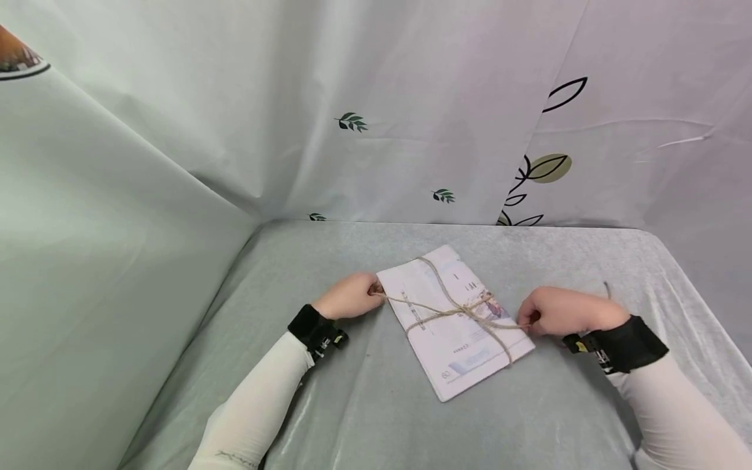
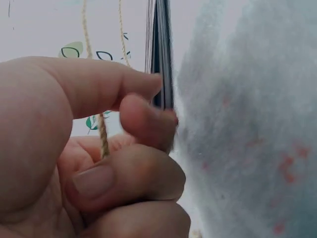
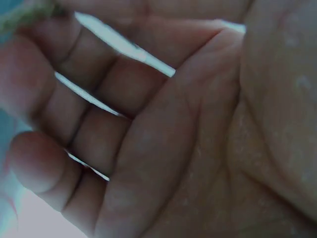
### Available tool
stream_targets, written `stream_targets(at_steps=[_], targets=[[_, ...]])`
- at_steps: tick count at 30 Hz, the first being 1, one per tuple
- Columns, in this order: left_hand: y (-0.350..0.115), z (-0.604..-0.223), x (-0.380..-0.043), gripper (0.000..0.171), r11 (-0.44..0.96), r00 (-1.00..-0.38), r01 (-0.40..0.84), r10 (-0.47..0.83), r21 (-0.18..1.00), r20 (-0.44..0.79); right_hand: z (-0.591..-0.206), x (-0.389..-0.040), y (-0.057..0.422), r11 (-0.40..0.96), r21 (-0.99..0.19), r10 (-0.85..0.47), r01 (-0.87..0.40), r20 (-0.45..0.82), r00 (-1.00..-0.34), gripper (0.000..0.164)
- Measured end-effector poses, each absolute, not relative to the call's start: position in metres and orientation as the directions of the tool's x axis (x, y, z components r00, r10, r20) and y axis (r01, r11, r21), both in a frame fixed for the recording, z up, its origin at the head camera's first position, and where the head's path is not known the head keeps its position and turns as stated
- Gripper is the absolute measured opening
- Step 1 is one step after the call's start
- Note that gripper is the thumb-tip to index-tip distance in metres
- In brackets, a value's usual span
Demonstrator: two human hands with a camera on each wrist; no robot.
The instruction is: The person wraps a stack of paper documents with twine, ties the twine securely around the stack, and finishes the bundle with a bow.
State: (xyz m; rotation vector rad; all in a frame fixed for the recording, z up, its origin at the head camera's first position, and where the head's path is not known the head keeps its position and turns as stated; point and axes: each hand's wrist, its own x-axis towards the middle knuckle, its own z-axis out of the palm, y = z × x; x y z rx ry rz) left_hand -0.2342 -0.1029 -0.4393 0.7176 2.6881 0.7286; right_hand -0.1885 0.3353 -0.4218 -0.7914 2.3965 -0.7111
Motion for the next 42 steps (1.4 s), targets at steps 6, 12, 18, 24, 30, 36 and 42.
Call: stream_targets(at_steps=[6, 12, 18, 24, 30, 36, 42], targets=[[-0.108, -0.454, -0.241, 0.057, 0.733, -0.844, 0.391, 0.527, 0.557, -0.101, -0.427, -0.184, 0.321, 0.632, -0.67, -0.711, -0.39, -0.302, -0.635, 0.02], [-0.113, -0.434, -0.232, 0.045, 0.702, -0.768, 0.35, 0.595, 0.62, -0.239, -0.431, -0.193, 0.324, 0.716, -0.589, -0.582, -0.374, -0.209, -0.786, 0.014], [-0.108, -0.429, -0.23, 0.023, 0.672, -0.691, 0.398, 0.667, 0.625, -0.277, -0.437, -0.197, 0.323, 0.76, -0.519, -0.517, -0.391, -0.12, -0.847, 0.02], [-0.102, -0.434, -0.231, 0.022, 0.653, -0.689, 0.433, 0.684, 0.621, -0.239, -0.435, -0.192, 0.317, 0.7, -0.554, -0.613, -0.45, -0.143, -0.777, 0.018], [-0.099, -0.441, -0.229, 0.043, 0.67, -0.73, 0.418, 0.649, 0.614, -0.212, -0.432, -0.191, 0.318, 0.653, -0.618, -0.66, -0.438, -0.18, -0.73, 0.019], [-0.1, -0.445, -0.231, 0.035, 0.698, -0.769, 0.404, 0.609, 0.591, -0.194, -0.43, -0.193, 0.323, 0.657, -0.653, -0.642, -0.376, -0.224, -0.733, 0.011], [-0.113, -0.437, -0.239, 0.022, 0.69, -0.778, 0.417, 0.608, 0.592, -0.16, -0.428, -0.196, 0.335, 0.686, -0.654, -0.593, -0.318, -0.251, -0.765, 0.016]])
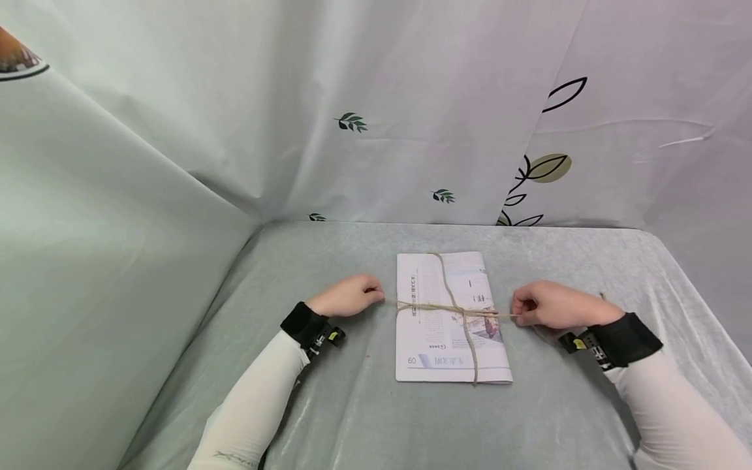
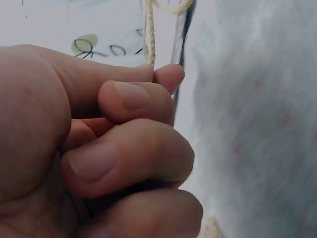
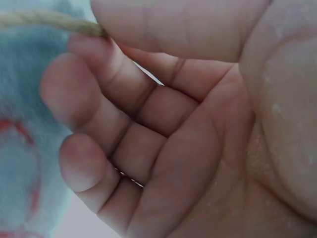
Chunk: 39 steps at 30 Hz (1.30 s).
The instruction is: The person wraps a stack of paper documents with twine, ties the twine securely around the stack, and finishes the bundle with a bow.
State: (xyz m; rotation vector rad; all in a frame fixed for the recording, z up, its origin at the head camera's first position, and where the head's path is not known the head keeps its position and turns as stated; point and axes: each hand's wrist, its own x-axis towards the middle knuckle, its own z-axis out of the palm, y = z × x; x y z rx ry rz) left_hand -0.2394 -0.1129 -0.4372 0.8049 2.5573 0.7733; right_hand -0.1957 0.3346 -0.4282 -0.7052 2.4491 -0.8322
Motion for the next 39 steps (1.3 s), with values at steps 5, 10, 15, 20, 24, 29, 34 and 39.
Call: stream_targets(at_steps=[5, 10, 15, 20, 24, 29, 34, 39], targets=[[-0.125, -0.427, -0.243, 0.025, 0.685, -0.777, 0.376, 0.6, 0.624, -0.191, -0.428, -0.198, 0.343, 0.692, -0.663, -0.585, -0.284, -0.285, -0.759, 0.018], [-0.131, -0.419, -0.243, 0.025, 0.675, -0.773, 0.337, 0.596, 0.656, -0.217, -0.427, -0.198, 0.348, 0.693, -0.675, -0.581, -0.254, -0.314, -0.751, 0.017], [-0.136, -0.416, -0.245, 0.024, 0.663, -0.778, 0.338, 0.596, 0.668, -0.198, -0.426, -0.199, 0.352, 0.691, -0.687, -0.576, -0.225, -0.335, -0.745, 0.014], [-0.143, -0.415, -0.247, 0.024, 0.666, -0.772, 0.346, 0.602, 0.66, -0.203, -0.427, -0.201, 0.355, 0.693, -0.688, -0.569, -0.216, -0.339, -0.75, 0.014], [-0.138, -0.419, -0.247, 0.023, 0.689, -0.745, 0.365, 0.619, 0.626, -0.247, -0.43, -0.203, 0.355, 0.677, -0.706, -0.572, -0.208, -0.328, -0.751, 0.012], [-0.126, -0.427, -0.244, 0.03, 0.696, -0.708, 0.393, 0.646, 0.601, -0.285, -0.433, -0.204, 0.351, 0.678, -0.704, -0.563, -0.212, -0.313, -0.765, 0.013], [-0.116, -0.436, -0.239, 0.05, 0.683, -0.695, 0.409, 0.663, 0.605, -0.278, -0.432, -0.202, 0.342, 0.681, -0.673, -0.59, -0.288, -0.27, -0.761, 0.029], [-0.108, -0.442, -0.233, 0.055, 0.692, -0.719, 0.4, 0.644, 0.602, -0.262, -0.434, -0.199, 0.334, 0.68, -0.636, -0.624, -0.366, -0.239, -0.744, 0.036]])
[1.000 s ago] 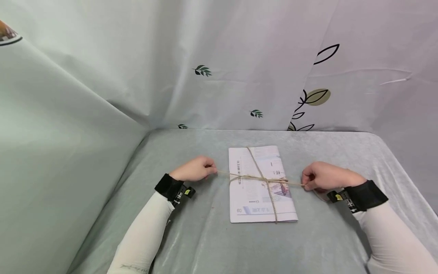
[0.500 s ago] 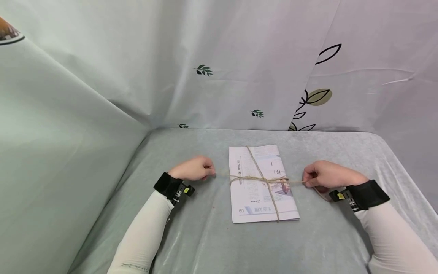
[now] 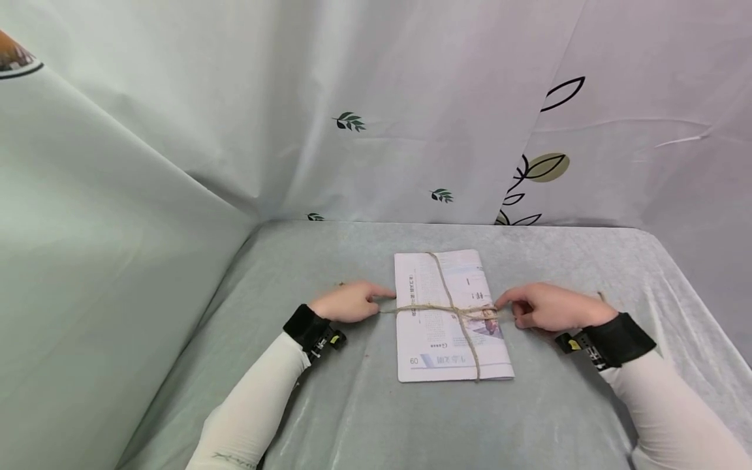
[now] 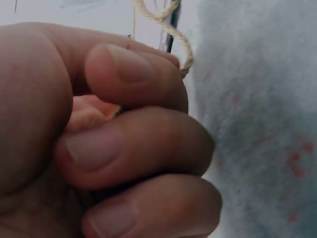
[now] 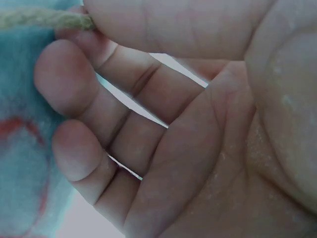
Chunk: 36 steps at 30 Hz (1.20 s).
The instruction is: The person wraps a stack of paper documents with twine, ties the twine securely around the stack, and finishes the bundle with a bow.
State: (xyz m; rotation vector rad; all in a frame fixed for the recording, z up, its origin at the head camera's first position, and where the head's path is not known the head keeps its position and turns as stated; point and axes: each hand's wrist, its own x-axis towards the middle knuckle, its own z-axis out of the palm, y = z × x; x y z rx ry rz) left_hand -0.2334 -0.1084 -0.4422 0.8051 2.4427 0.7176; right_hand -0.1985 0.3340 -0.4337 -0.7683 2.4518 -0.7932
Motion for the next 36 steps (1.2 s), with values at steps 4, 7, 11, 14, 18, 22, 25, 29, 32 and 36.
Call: stream_targets(at_steps=[4, 7, 11, 14, 18, 22, 25, 29, 32, 36], targets=[[-0.103, -0.444, -0.23, 0.057, 0.721, -0.756, 0.397, 0.607, 0.568, -0.242, -0.433, -0.196, 0.331, 0.67, -0.635, -0.644, -0.384, -0.241, -0.726, 0.037], [-0.1, -0.445, -0.23, 0.059, 0.744, -0.781, 0.414, 0.586, 0.525, -0.214, -0.433, -0.195, 0.33, 0.646, -0.661, -0.671, -0.383, -0.253, -0.697, 0.036], [-0.099, -0.446, -0.231, 0.056, 0.769, -0.809, 0.429, 0.561, 0.475, -0.177, -0.433, -0.194, 0.329, 0.607, -0.708, -0.7, -0.361, -0.262, -0.664, 0.037], [-0.102, -0.446, -0.233, 0.045, 0.784, -0.831, 0.421, 0.534, 0.456, -0.153, -0.432, -0.194, 0.33, 0.612, -0.722, -0.683, -0.323, -0.277, -0.676, 0.03], [-0.11, -0.439, -0.237, 0.022, 0.794, -0.851, 0.405, 0.509, 0.454, -0.13, -0.428, -0.195, 0.335, 0.642, -0.705, -0.64, -0.302, -0.275, -0.718, 0.01], [-0.12, -0.433, -0.241, 0.016, 0.78, -0.843, 0.41, 0.522, 0.472, -0.131, -0.426, -0.196, 0.341, 0.65, -0.699, -0.626, -0.299, -0.268, -0.732, 0.013], [-0.126, -0.429, -0.243, 0.015, 0.772, -0.832, 0.416, 0.536, 0.48, -0.143, -0.426, -0.197, 0.344, 0.652, -0.706, -0.621, -0.275, -0.289, -0.729, 0.013], [-0.131, -0.424, -0.243, 0.015, 0.772, -0.822, 0.413, 0.545, 0.484, -0.168, -0.426, -0.197, 0.347, 0.668, -0.696, -0.609, -0.263, -0.308, -0.731, 0.013], [-0.133, -0.423, -0.242, 0.016, 0.784, -0.824, 0.403, 0.536, 0.473, -0.187, -0.425, -0.197, 0.349, 0.683, -0.686, -0.59, -0.249, -0.318, -0.742, 0.014], [-0.133, -0.424, -0.24, 0.016, 0.809, -0.836, 0.394, 0.513, 0.436, -0.196, -0.424, -0.196, 0.349, 0.704, -0.676, -0.552, -0.218, -0.329, -0.766, 0.015]])
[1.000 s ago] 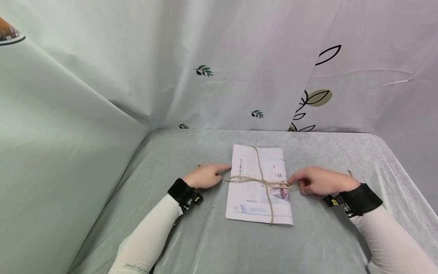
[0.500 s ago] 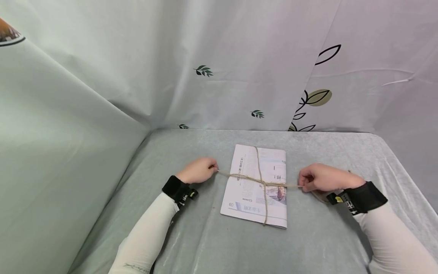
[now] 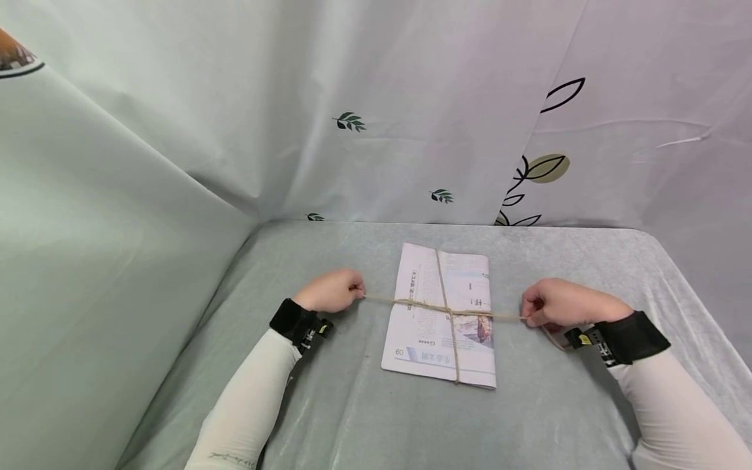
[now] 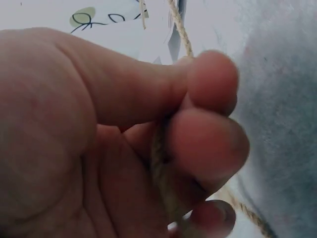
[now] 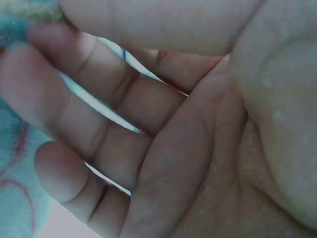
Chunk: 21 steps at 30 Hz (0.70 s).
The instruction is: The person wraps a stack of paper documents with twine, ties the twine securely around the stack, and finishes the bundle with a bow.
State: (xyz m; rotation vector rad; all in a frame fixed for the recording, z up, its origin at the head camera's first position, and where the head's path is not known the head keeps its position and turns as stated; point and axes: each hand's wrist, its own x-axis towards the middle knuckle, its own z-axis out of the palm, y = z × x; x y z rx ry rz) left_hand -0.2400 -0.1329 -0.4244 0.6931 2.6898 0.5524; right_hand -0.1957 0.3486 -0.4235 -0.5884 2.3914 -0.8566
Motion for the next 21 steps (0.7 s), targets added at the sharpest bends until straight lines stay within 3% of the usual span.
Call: stream_targets(at_steps=[8, 11, 17, 21], targets=[[-0.122, -0.425, -0.229, 0.011, 0.83, -0.849, 0.522, 0.527, 0.195, 0.032, -0.418, -0.197, 0.346, 0.751, -0.633, -0.453, -0.187, -0.289, -0.843, 0.01], [-0.115, -0.428, -0.226, 0.014, 0.865, -0.878, 0.478, 0.47, 0.151, 0.086, -0.417, -0.198, 0.345, 0.765, -0.612, -0.428, -0.201, -0.248, -0.869, 0.009], [-0.105, -0.435, -0.225, 0.02, 0.909, -0.935, 0.353, 0.333, 0.223, 0.124, -0.421, -0.199, 0.341, 0.782, -0.567, -0.404, -0.259, -0.144, -0.903, 0.007], [-0.103, -0.44, -0.229, 0.02, 0.869, -0.944, 0.329, 0.303, 0.369, 0.129, -0.424, -0.201, 0.339, 0.79, -0.537, -0.391, -0.297, -0.069, -0.918, 0.008]])
